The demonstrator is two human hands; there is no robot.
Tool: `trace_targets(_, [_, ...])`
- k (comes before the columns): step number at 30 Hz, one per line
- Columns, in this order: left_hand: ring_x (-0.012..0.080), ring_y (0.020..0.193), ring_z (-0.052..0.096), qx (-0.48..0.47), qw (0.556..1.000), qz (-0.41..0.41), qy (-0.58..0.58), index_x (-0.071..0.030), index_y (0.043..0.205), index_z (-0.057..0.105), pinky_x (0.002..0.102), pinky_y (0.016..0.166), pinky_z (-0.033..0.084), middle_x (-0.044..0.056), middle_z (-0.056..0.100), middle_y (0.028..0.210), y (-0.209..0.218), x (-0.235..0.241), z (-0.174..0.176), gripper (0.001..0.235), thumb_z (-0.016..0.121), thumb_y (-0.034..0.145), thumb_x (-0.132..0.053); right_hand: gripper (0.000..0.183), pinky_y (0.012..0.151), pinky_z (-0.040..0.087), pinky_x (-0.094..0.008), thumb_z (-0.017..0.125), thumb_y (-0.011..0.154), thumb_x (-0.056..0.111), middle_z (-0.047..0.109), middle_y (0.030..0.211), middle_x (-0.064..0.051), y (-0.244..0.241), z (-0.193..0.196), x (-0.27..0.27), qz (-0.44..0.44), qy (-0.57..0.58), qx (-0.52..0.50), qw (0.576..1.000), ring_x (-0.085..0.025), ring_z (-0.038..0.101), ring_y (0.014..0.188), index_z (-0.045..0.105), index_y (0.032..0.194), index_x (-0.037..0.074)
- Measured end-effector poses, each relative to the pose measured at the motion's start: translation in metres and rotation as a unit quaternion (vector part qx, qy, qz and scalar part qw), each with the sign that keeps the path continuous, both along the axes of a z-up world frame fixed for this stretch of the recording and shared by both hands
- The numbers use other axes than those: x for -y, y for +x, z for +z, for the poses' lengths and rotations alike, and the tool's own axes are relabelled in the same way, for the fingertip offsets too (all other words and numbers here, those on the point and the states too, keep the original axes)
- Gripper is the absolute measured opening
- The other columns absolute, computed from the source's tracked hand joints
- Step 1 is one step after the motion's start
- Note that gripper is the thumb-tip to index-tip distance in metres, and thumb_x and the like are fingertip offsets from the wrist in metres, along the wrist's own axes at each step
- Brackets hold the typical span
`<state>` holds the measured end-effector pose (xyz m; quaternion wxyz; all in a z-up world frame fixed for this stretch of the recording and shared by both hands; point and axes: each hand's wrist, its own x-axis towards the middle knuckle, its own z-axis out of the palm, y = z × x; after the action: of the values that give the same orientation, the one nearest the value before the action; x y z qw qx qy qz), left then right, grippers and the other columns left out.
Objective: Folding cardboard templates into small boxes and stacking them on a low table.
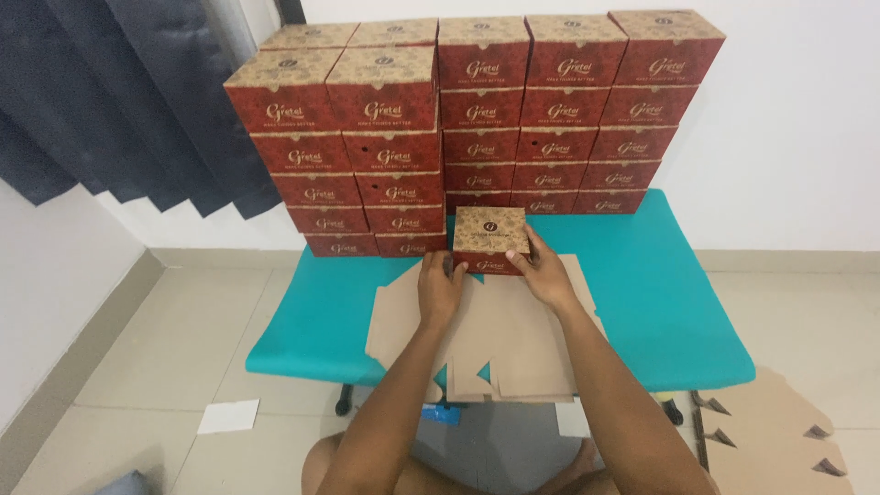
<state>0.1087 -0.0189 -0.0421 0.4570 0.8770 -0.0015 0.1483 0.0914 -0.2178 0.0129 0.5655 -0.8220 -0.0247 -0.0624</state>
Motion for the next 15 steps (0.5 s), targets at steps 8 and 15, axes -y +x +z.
trace_targets(8, [0.0304,0.135,0.050,0.042,0.974,0.005,0.220,-0.010,0.127,0.063,0.046,0.115,0.036,0.014,0.059,0.131,0.009,0.004,-0.028,0.034,0.059,0.101,-0.032,0.065,0.119,0.038,-0.051,0.061,0.102,0.043,0.042,0.159,-0.019,0.031,-0.009,-0.012,-0.047,-0.086,0.011,0.995,-0.039,0.040,0.146,0.042,0.158,0.016])
trace_targets(15, [0.0353,0.143,0.039,0.006,0.969,-0.028,0.244,-0.004,0.149,0.048,0.049,0.119,0.026,0.021,0.047,0.147,-0.004,0.009,-0.002,0.051,0.050,0.103,-0.026,0.061,0.116,0.043,-0.051,0.056,0.106,0.039,0.047,0.156,-0.020,0.046,-0.013,-0.020,-0.077,-0.141,0.018,0.987,-0.040,0.044,0.142,0.040,0.159,0.014])
